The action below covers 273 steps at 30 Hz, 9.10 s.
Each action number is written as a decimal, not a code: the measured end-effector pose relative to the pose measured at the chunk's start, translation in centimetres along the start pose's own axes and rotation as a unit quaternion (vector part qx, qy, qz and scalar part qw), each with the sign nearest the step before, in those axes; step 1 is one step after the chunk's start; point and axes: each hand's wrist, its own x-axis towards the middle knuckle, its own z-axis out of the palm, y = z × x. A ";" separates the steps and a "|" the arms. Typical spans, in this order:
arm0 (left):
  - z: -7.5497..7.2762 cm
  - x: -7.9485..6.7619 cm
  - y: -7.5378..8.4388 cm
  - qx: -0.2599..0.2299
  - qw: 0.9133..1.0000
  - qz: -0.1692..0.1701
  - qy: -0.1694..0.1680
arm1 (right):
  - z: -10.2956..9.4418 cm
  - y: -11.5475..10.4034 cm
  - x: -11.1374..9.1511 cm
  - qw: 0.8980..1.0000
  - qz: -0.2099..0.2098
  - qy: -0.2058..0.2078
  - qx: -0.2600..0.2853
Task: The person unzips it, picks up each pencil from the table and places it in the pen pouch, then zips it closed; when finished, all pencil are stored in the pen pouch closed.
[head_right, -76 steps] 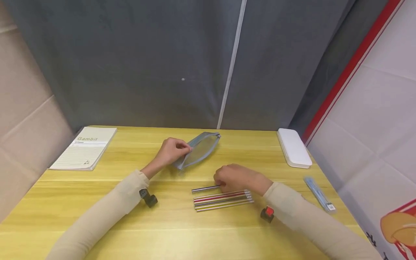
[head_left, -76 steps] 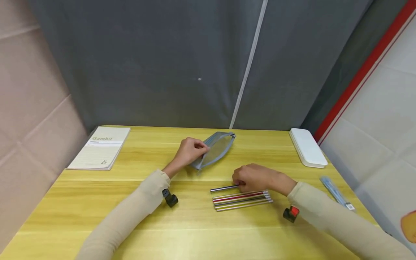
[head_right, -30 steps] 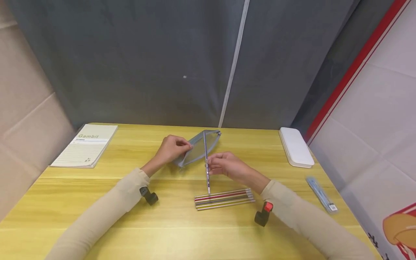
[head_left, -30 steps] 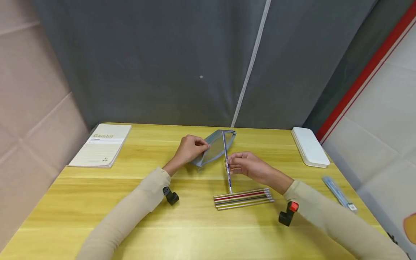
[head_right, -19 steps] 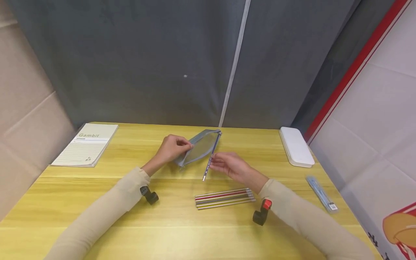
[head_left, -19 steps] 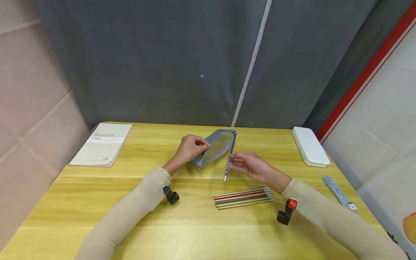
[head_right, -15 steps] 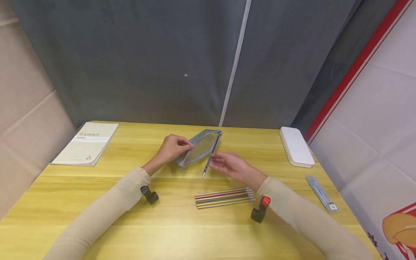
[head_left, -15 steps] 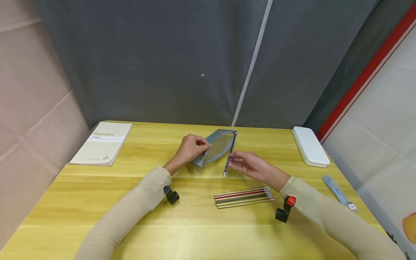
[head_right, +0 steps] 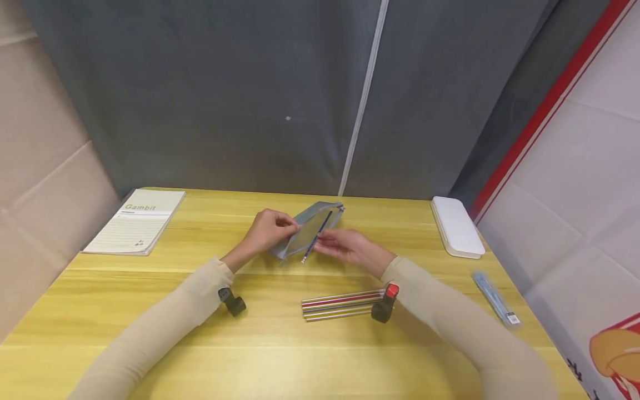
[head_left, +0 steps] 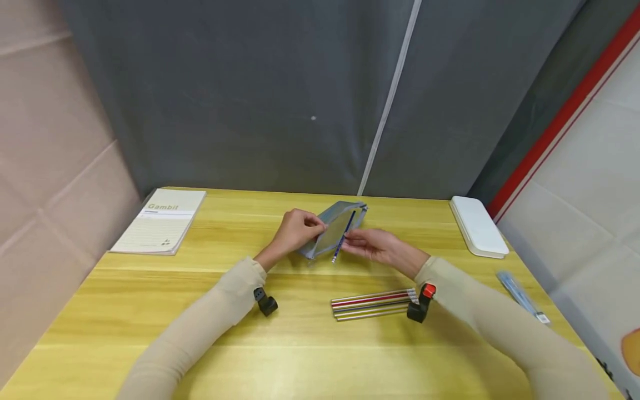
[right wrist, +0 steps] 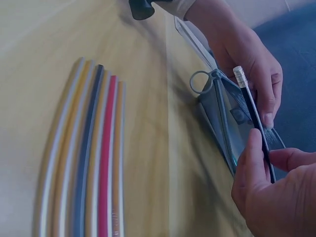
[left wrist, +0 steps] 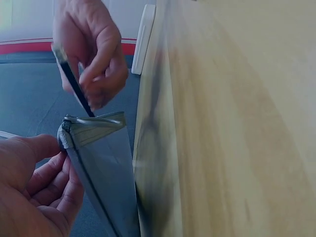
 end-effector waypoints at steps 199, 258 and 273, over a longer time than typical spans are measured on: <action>0.4 -1.3 -0.7 -0.003 1.000 -0.024 -0.003 | -3.3 1.6 -1.6 0.995 0.023 -0.093 -0.021; 0.3 -1.1 -0.2 0.014 1.000 -0.011 -0.008 | 1.8 0.4 1.6 0.997 0.003 0.054 -0.054; 0.3 -1.1 -0.5 0.005 1.000 -0.010 -0.007 | 0.1 0.4 -1.7 0.973 -0.032 -0.029 -0.228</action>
